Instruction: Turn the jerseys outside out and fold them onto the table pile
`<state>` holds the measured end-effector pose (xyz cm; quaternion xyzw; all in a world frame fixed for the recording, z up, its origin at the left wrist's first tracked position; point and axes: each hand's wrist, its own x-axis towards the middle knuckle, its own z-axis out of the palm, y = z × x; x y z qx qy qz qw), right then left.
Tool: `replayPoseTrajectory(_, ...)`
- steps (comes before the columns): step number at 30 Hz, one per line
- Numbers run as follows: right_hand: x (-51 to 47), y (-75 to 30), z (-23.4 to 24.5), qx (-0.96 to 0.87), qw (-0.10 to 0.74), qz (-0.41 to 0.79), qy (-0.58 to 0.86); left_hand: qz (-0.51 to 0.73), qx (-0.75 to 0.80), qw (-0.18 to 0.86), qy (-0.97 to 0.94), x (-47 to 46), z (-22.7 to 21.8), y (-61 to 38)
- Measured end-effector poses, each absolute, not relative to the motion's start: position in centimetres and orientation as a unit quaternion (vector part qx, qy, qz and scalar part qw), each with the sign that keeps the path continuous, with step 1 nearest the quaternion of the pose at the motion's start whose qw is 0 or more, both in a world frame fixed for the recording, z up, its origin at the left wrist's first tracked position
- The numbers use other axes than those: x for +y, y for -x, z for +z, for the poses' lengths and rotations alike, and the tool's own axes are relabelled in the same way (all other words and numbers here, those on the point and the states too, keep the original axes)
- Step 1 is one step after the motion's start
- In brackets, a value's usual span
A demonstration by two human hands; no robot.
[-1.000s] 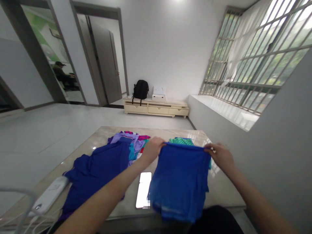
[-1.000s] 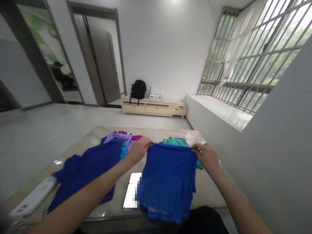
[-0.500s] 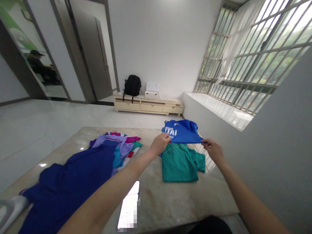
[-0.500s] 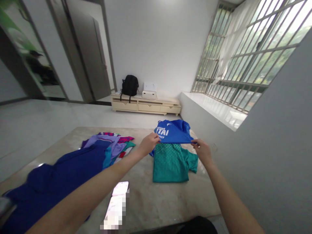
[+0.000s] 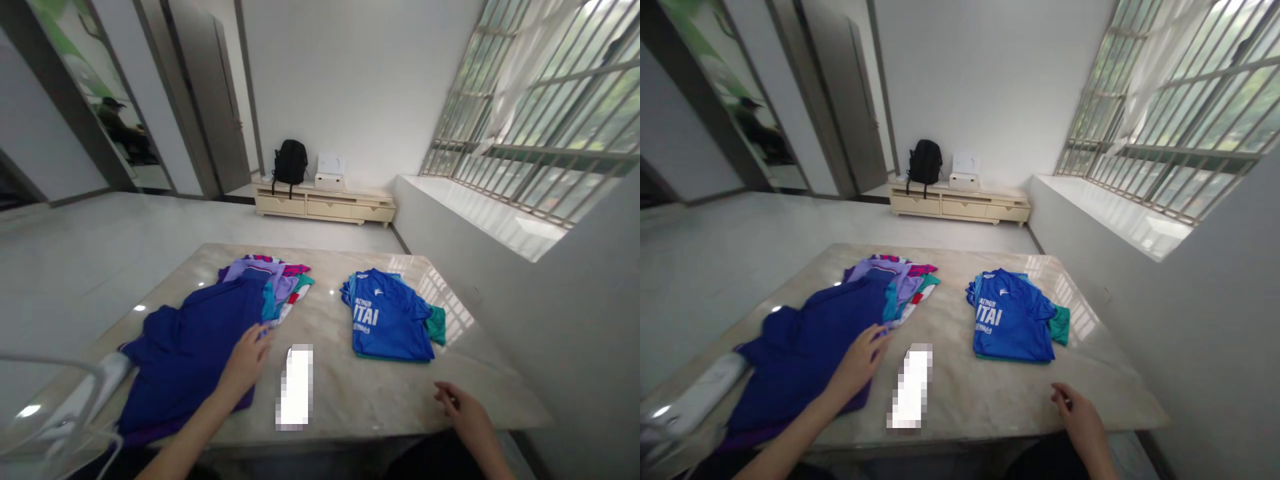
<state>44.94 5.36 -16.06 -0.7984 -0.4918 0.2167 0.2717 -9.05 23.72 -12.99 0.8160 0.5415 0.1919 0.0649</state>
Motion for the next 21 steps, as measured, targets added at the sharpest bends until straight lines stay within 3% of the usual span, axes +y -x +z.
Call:
replayPoseTrajectory(5,7.1,-44.2,-17.0,-0.523,0.214,0.236,0.790,0.186,0.671,-0.006,-0.718,19.7,-15.1,18.8)
replayPoseTrajectory(12,8.9,-38.9,-18.8,-0.544,0.228,0.258,0.766,0.152,0.680,-0.021,-0.717,16.9,-18.2,18.9)
replayPoseTrajectory(16,8.0,-35.6,-20.3,-0.498,0.187,0.217,0.819,0.159,0.666,-0.004,-0.729,15.8,-18.1,17.7)
replayPoseTrajectory(21,7.0,-34.3,-20.8,-0.501,0.160,0.221,0.821,0.283,0.646,0.081,-0.704,14.7,-18.3,15.7)
